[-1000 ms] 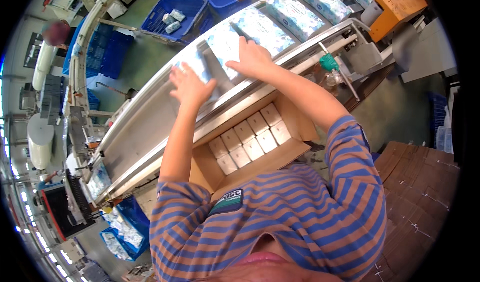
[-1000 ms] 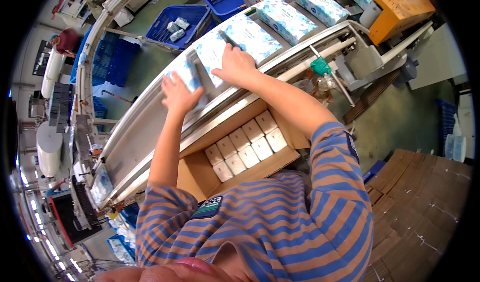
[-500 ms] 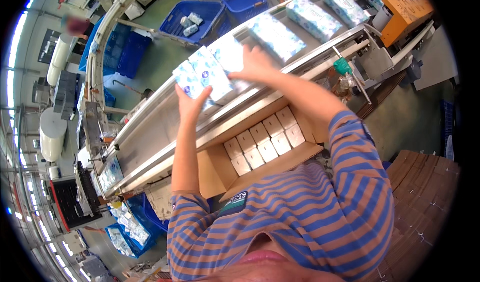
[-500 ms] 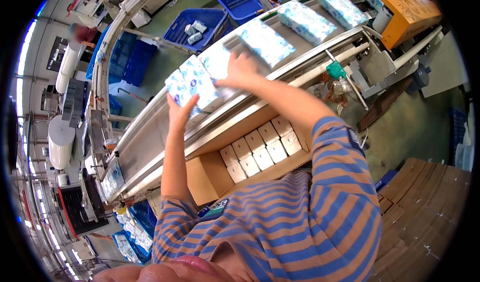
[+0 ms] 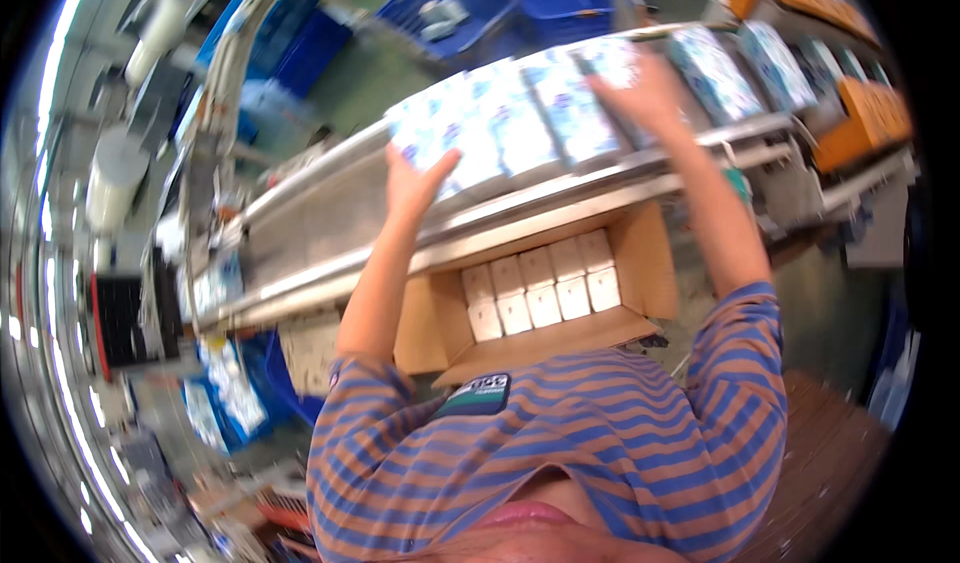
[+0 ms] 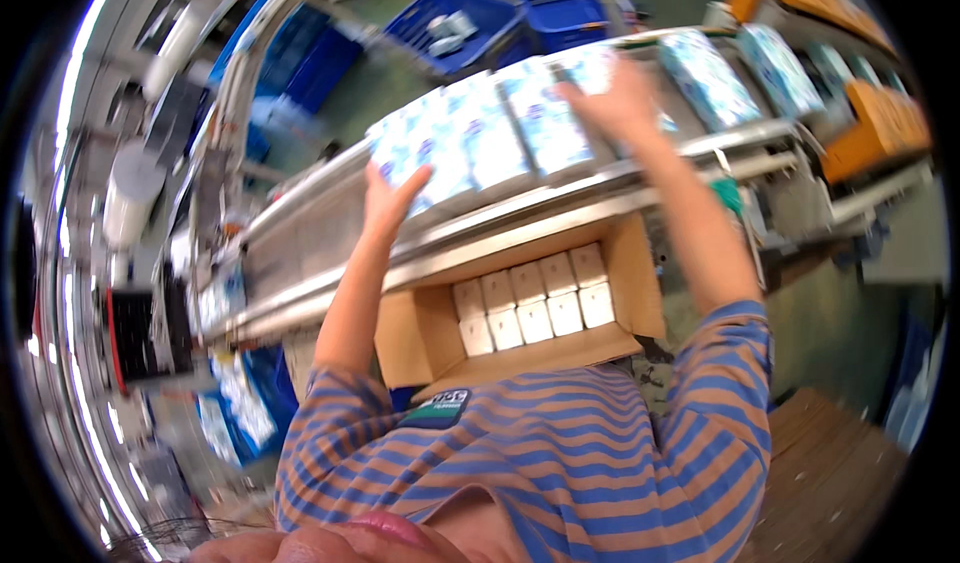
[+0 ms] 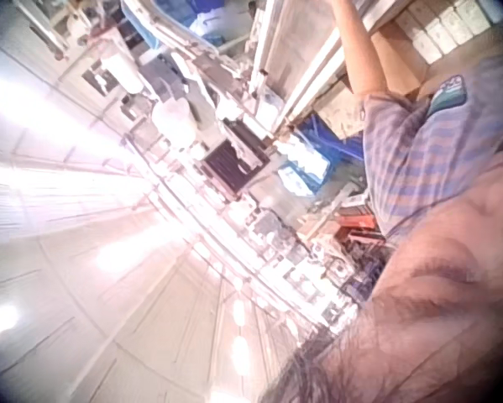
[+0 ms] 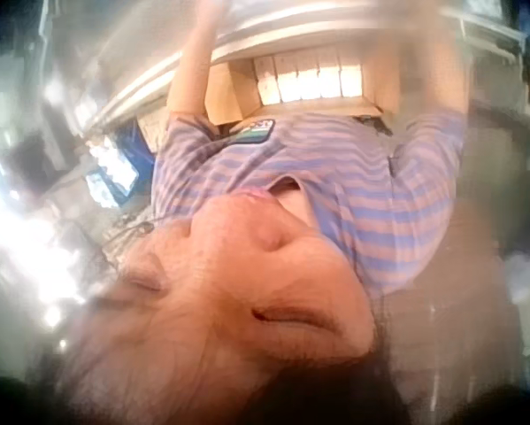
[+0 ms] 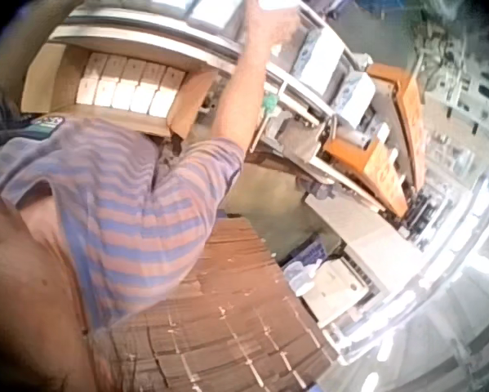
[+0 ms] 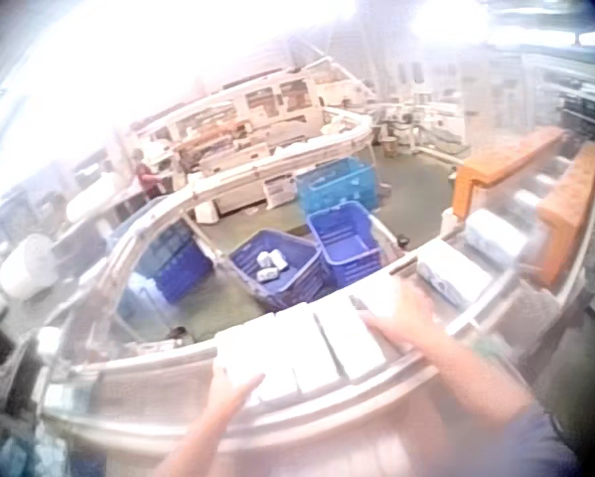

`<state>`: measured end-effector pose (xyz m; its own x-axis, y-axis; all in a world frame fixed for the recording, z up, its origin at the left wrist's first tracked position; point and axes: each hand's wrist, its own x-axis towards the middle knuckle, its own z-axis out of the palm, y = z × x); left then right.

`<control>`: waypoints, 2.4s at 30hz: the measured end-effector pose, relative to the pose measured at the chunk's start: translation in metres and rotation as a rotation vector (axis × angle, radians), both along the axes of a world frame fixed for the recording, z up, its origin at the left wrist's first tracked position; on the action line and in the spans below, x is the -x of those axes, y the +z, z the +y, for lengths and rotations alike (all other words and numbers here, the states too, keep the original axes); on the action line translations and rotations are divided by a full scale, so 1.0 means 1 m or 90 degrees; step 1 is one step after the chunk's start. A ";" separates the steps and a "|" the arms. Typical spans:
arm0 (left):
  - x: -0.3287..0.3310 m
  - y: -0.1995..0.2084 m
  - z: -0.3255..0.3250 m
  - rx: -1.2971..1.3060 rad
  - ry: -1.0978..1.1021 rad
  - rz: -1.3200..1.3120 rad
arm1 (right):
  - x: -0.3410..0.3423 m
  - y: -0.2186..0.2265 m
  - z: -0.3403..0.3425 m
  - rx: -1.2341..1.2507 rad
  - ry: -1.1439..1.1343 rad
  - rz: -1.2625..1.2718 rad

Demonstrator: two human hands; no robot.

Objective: The person repeatedly picks up stacks of white packaged items from a conveyor belt and places them into a cardboard box. The person then closes the box, moves it to a nearby cart, and retrieves a new box to continue the packing process.

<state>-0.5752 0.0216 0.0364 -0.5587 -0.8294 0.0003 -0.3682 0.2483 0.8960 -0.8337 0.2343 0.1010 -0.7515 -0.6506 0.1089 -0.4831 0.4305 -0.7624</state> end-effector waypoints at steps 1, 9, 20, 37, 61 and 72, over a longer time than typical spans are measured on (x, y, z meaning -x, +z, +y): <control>0.009 0.011 0.010 0.023 0.007 -0.044 | 0.027 -0.025 0.014 -0.164 -0.140 0.232; -0.031 0.009 -0.019 -0.021 0.032 -0.042 | -0.034 -0.014 0.004 -0.155 0.220 0.086; -0.069 0.046 -0.023 -0.160 -0.017 0.236 | -0.047 -0.007 -0.034 0.136 0.137 0.015; -0.082 -0.111 0.112 -0.155 -0.623 -0.672 | -0.135 -0.156 0.053 -0.710 0.751 -0.285; 0.072 -0.005 0.036 0.035 -0.163 0.084 | -0.014 -0.027 0.003 -0.167 -0.071 0.017; 0.170 -0.001 0.099 0.019 -0.224 0.085 | 0.104 -0.032 0.089 -0.308 -0.122 -0.040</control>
